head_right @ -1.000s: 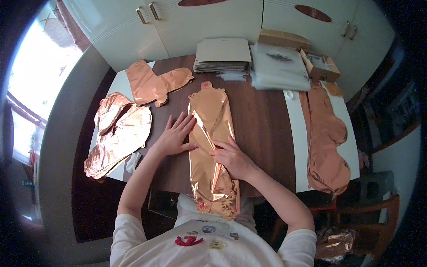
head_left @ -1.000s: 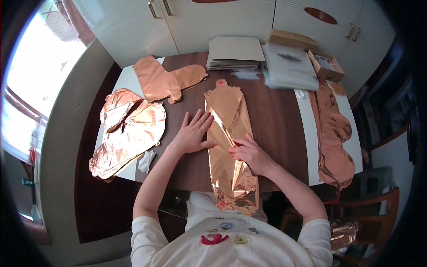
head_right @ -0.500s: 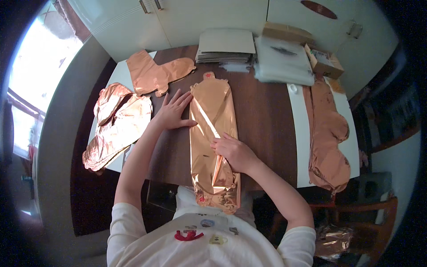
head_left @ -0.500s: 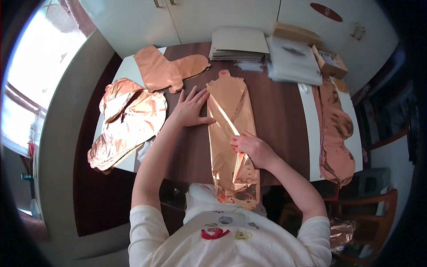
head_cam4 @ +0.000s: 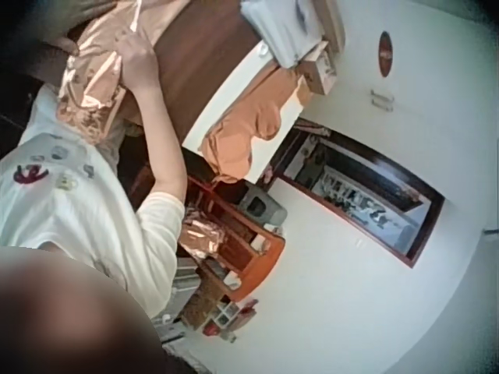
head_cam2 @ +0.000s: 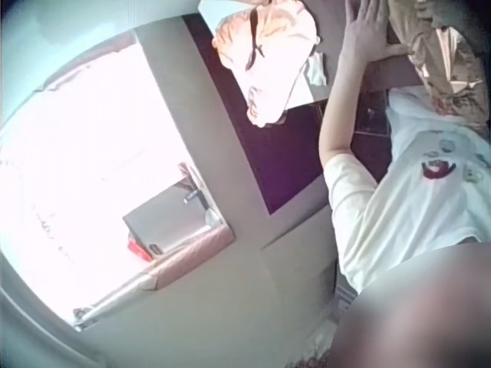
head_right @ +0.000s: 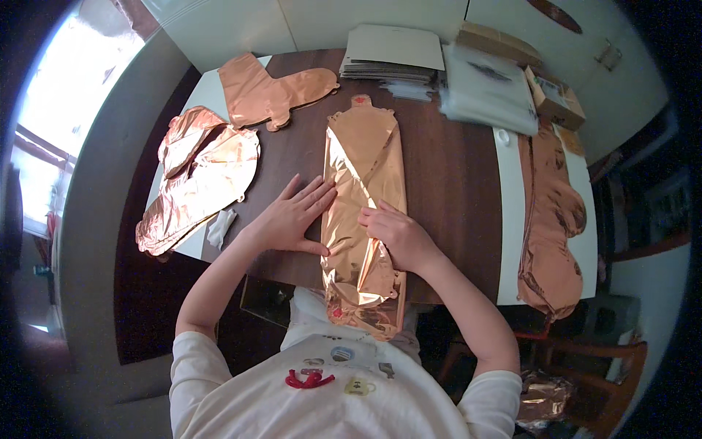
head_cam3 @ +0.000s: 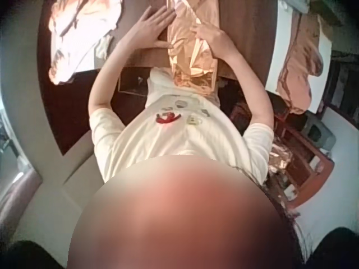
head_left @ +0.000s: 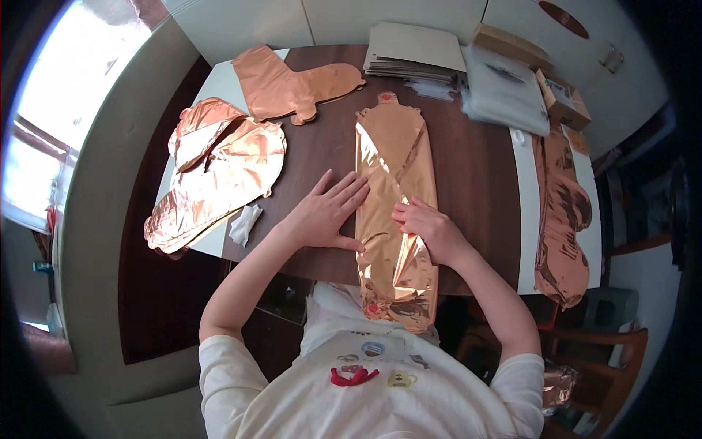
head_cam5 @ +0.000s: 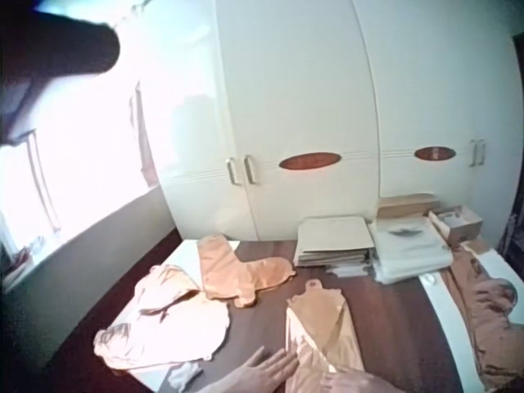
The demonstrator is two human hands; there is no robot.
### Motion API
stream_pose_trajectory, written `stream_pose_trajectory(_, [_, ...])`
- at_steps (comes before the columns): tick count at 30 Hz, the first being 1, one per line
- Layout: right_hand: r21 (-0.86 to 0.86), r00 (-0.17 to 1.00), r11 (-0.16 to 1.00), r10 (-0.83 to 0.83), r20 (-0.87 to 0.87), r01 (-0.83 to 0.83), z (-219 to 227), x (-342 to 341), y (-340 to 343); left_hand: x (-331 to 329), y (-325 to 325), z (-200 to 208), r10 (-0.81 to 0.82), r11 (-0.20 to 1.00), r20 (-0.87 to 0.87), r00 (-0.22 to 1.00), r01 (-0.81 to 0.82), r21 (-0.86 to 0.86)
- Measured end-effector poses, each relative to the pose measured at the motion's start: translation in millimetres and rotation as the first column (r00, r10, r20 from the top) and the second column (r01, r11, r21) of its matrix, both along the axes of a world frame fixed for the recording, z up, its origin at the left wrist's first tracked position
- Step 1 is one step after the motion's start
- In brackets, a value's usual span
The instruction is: The recorder is folding deflated foil balloons on a table.
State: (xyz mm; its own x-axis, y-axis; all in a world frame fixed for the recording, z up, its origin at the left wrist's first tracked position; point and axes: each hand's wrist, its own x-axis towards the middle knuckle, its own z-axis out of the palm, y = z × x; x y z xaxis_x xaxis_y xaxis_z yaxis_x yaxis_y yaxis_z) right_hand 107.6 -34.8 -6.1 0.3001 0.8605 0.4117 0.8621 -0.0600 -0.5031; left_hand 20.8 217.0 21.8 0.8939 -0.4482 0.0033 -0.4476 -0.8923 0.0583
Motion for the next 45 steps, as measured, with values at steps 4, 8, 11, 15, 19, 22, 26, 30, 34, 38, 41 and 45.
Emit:
stream_pose_trajectory(4, [0.094,0.983,0.996,0.008,-0.186,0.01,0,2,-2,-1,4,-5,0.029,0.995,-0.07,0.997,-0.035,-0.092])
stream_pose_trajectory(8, [0.086,0.981,0.996,-0.009,-0.192,0.026,-5,3,-1,-1,3,-6,0.05,0.994,-0.066,0.997,-0.056,-0.091])
stream_pose_trajectory(11, [0.089,0.978,0.995,-0.016,-0.207,0.035,-4,3,-1,-1,0,-7,0.045,0.995,-0.058,0.997,-0.051,-0.09])
stream_pose_trajectory(15, [0.081,0.983,0.996,-0.023,-0.18,0.038,-5,2,-1,-1,-3,-9,0.041,0.997,-0.056,0.998,-0.044,-0.066])
stream_pose_trajectory(19, [0.072,0.991,0.996,-0.035,-0.131,0.045,-1,0,1,-1,-5,-8,0.038,0.998,-0.045,0.998,-0.04,-0.043])
stream_pose_trajectory(22, [0.06,0.994,0.997,-0.041,-0.102,0.047,2,0,2,-1,-5,-7,0.028,0.999,-0.035,0.999,-0.03,-0.043])
stream_pose_trajectory(26, [0.029,0.994,0.999,-0.028,-0.105,0.031,2,0,0,-1,-5,-5,0.017,0.999,-0.032,0.999,-0.018,-0.026])
stream_pose_trajectory(30, [0.027,0.997,0.999,-0.025,-0.076,0.027,0,1,0,-1,-6,2,0.005,1.0,-0.066,0.998,-0.006,-0.002])
stream_pose_trajectory(34, [0.025,0.998,0.999,-0.028,-0.065,0.03,2,0,0,0,-6,9,0.01,1.0,-0.068,0.998,-0.009,0.014])
stream_pose_trajectory(38, [0.006,0.997,1.0,-0.01,-0.072,0.01,2,1,-1,2,-13,10,0.032,0.999,-0.074,0.997,-0.031,0.026])
stream_pose_trajectory(41, [0.001,0.998,1.0,-0.006,-0.067,0.006,6,-1,-1,9,-20,-1,0.011,1.0,0.005,1.0,-0.011,-0.023])
stream_pose_trajectory(45, [0.01,0.998,1.0,-0.021,-0.065,0.022,4,-1,-1,13,-20,-6,-0.035,0.999,0.019,0.999,0.035,-0.002])
